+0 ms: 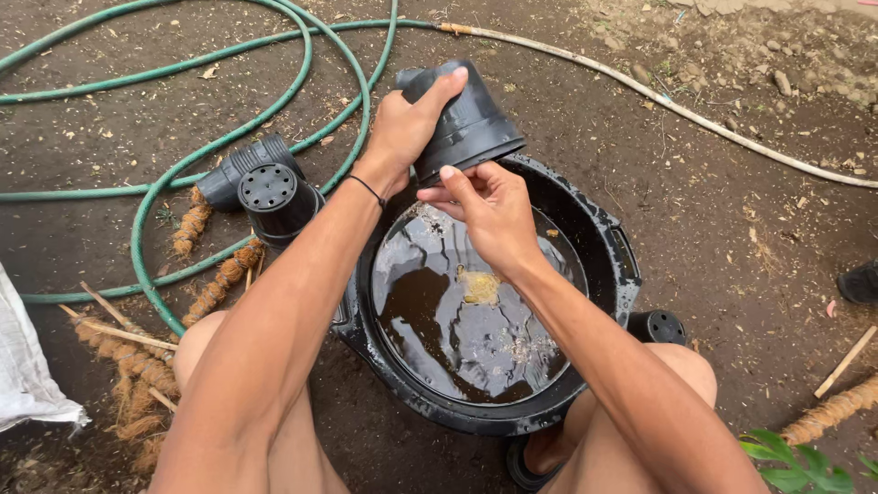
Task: The person scrubs black plastic plant pots with a yellow sponge in a bucket of water, rinses them, and stacks them nearby. The task is performed one at a time, with repeated dipping and scrubbing of each pot.
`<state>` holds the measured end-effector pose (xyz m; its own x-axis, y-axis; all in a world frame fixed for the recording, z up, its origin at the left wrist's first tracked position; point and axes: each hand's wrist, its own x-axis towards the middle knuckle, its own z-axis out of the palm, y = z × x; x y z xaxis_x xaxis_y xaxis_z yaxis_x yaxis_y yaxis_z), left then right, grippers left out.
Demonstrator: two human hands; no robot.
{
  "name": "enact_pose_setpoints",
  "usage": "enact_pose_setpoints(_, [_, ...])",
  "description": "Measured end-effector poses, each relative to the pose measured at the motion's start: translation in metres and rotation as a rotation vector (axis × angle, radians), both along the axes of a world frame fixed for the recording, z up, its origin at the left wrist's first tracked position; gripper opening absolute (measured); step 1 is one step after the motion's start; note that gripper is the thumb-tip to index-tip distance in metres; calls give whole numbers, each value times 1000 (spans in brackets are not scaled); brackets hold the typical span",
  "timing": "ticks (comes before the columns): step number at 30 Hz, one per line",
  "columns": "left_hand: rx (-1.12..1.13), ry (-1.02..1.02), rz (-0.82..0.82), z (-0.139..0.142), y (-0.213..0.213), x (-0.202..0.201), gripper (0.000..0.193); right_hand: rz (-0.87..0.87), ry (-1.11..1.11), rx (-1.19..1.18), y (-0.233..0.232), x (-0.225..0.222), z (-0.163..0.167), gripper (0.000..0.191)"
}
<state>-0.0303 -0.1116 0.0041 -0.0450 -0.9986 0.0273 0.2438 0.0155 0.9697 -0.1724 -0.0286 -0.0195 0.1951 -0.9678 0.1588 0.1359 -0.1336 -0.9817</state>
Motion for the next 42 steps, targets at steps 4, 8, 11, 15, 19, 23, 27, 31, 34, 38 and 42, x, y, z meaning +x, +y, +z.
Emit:
enact_pose_setpoints(4, [-146, 154, -50, 4, -2, 8, 48, 6, -356, 198, 1, -16, 13, 28])
enact_pose_setpoints(8, [-138, 258, -179, 6, 3, 25, 58, 49, -499, 235, -3, -38, 30, 30])
enact_pose_setpoints(11, [-155, 230, -166, 7, 3, 30, 63, 138, -508, 240, -5, -41, 32, 24])
enact_pose_setpoints(15, [-63, 74, -37, 9, 4, 23, 69, 125, -417, 120, -5, -34, 25, 16])
enact_pose_setpoints(19, [-29, 142, -96, 9, 14, 4, 58, 27, -118, 43, 0, -22, 14, 13])
enact_pose_setpoints(23, [8, 163, 47, 11, 24, -10, 44, 49, -204, 73, 4, -17, 11, 15])
enact_pose_setpoints(27, [60, 4, 161, 21, 22, -6, 50, 17, -217, 48, 3, -16, 14, 18])
enact_pose_setpoints(31, [137, -148, 198, 26, 17, -2, 60, -25, -269, 62, 6, -7, 11, 18])
enact_pose_setpoints(34, [147, -111, 168, 23, 15, -4, 60, -82, -290, 76, 8, -1, 10, 20])
enact_pose_setpoints(38, [96, -90, 125, 18, 13, -3, 56, -93, -288, 95, 15, 1, 15, 19])
enact_pose_setpoints(42, [-12, 72, -20, 15, 11, 2, 53, -22, -412, 179, 21, -14, 25, 19])
